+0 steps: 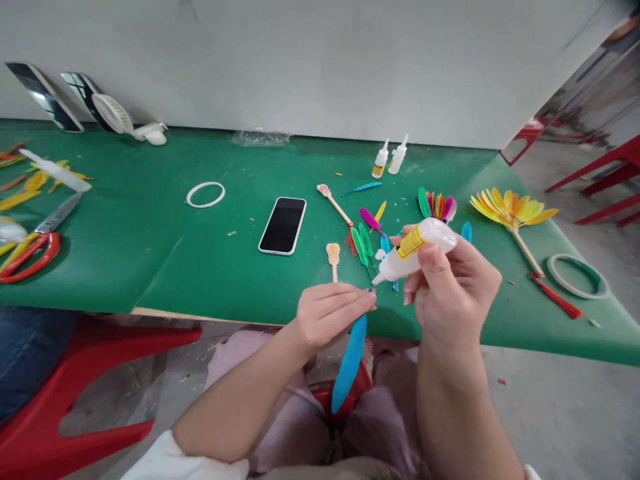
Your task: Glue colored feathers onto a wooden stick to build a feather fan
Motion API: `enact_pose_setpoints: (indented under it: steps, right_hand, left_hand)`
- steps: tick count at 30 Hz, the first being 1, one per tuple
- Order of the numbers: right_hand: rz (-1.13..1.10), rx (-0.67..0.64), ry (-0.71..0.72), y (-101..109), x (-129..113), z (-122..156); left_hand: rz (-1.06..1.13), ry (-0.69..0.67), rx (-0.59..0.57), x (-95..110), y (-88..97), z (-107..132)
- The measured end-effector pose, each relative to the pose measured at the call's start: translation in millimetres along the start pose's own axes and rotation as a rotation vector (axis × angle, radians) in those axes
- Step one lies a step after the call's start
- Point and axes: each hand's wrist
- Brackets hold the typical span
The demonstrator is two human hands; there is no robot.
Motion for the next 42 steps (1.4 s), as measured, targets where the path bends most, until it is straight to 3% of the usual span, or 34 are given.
enact_pose_setpoints:
  steps: [15,31,42]
  right_hand:
    - [0.02,0.011,0.038,0.8,3.4,-2.2]
    - [-0.143,-0.038,-0.069,-1.7,3.2,-3.3]
    - [-0.178,0.023,-0.073,-2.3,6.8,-4.6]
  left_hand:
    - [0.022,0.003,-0.026,0.6,1.0,-1.0]
    - [0.048,0.13,0.071,5.7,4.1,-8.1]
    - [0.057,0.202,0.119,3.9,7.7,-5.8]
Point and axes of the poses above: each hand's wrist, its own z-axis away from the middle knuckle, its own y-axis out of the back of the hand, x = y × z, and after that the axes turned 13 degrees about -z, right-handed
